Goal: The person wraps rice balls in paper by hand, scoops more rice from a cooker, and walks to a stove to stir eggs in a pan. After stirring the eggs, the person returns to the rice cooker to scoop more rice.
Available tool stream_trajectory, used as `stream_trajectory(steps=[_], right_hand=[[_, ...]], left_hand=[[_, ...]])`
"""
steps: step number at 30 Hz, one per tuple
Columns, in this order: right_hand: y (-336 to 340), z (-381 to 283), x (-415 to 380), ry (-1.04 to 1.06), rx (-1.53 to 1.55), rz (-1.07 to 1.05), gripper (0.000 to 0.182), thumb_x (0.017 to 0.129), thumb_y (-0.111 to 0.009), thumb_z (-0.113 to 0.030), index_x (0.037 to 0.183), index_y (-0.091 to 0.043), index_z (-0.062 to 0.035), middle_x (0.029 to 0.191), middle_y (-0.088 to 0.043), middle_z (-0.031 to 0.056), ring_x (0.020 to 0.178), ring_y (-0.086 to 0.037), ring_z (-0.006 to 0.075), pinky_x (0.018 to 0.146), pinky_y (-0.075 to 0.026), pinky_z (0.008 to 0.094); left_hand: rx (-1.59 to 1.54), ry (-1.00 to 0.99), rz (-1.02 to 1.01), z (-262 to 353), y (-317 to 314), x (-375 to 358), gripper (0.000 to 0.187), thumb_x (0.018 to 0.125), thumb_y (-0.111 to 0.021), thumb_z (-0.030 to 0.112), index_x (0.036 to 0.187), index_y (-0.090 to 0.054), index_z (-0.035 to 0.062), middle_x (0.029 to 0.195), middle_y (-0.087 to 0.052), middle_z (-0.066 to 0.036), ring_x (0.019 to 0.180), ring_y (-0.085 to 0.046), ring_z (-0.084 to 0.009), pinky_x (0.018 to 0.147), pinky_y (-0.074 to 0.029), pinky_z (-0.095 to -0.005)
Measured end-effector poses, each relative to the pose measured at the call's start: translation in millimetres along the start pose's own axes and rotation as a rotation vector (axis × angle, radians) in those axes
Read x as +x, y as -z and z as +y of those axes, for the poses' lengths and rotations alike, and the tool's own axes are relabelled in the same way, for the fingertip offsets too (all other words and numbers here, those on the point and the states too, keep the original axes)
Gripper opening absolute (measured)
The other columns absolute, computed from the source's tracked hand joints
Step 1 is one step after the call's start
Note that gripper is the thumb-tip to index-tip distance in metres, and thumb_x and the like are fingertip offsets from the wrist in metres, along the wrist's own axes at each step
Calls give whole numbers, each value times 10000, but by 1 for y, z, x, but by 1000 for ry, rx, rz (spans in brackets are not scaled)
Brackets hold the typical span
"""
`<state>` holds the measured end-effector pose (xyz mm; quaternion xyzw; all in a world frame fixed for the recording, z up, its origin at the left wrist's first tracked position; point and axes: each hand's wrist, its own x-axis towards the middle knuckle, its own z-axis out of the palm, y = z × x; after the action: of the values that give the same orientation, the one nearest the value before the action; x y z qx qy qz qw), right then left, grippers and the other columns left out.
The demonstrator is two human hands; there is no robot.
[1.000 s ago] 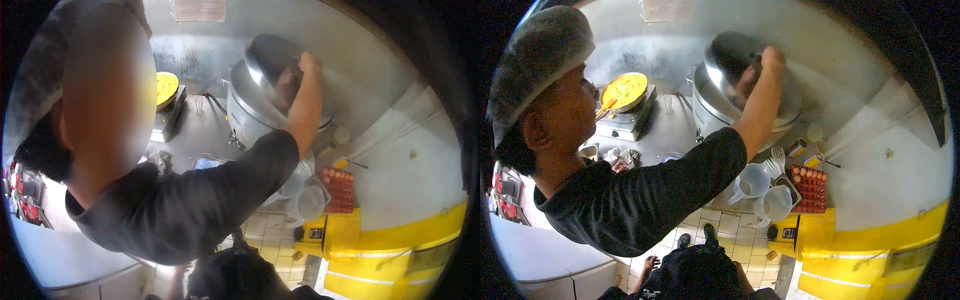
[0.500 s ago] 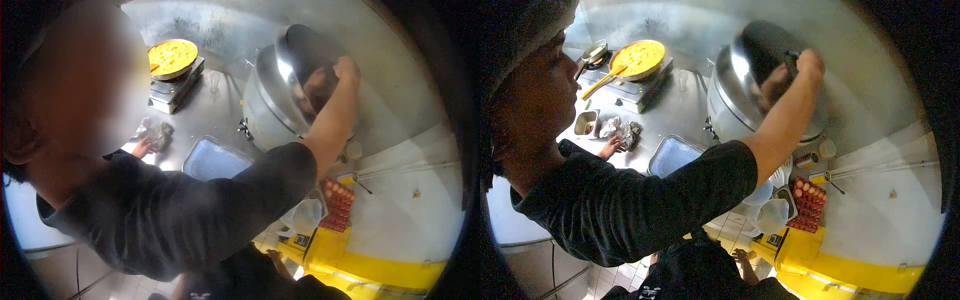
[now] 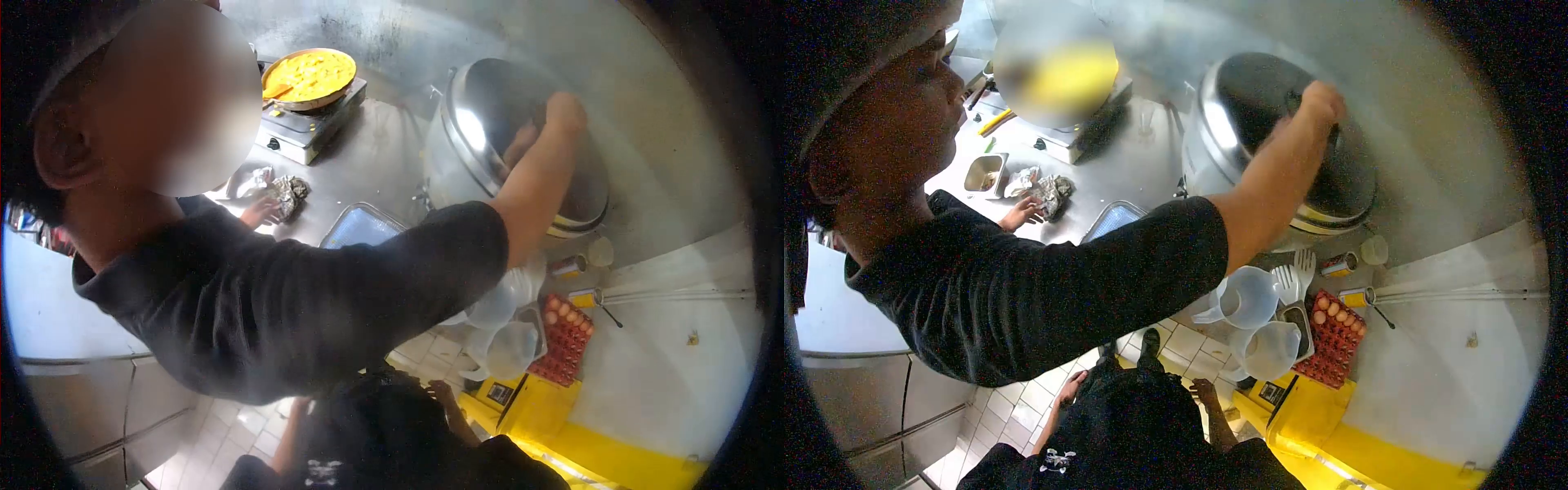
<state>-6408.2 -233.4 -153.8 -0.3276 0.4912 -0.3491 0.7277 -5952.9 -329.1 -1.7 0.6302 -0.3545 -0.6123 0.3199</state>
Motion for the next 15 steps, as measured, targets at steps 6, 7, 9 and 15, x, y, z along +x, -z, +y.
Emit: stream_trajectory(steps=[6, 7, 9, 15], right_hand=[[-18, -35, 41, -545, -181, 127, 403, 897, -617, -444, 1115, -589, -105, 962, -695, 97, 759, -690, 227, 671, -515, 400], [-21, -24, 59, -644, -281, 103, 408, 910, -596, -438, 1155, -580, -112, 976, -692, 82, 801, -688, 243, 727, -504, 442], [-38, -27, 87, -693, -453, -83, 421, 912, -588, -452, 1174, -576, -122, 1008, -685, 75, 819, -679, 243, 744, -496, 456], [-133, -2, 159, -619, -526, -666, 674, 859, -593, -601, 1303, -536, -97, 1181, -634, 58, 1036, -584, 202, 841, -476, 389]], left_hand=[[-79, 400, 125, -85, 12, -88, 592, 937, -551, 491, 1315, -547, 35, 1269, -596, -114, 1201, -522, -231, 1018, -399, -334], [-81, 518, 148, -84, 17, -97, 585, 938, -557, 481, 1323, -543, 41, 1288, -584, -112, 1211, -516, -230, 1023, -398, -333], [-97, 500, 159, -72, 23, -116, 576, 937, -567, 466, 1326, -542, 42, 1304, -572, -110, 1216, -513, -230, 1029, -396, -331], [-81, 512, 86, -25, 34, -149, 551, 920, -602, 455, 1334, -560, 94, 1319, -570, -99, 1221, -511, -229, 1045, -391, -332]])
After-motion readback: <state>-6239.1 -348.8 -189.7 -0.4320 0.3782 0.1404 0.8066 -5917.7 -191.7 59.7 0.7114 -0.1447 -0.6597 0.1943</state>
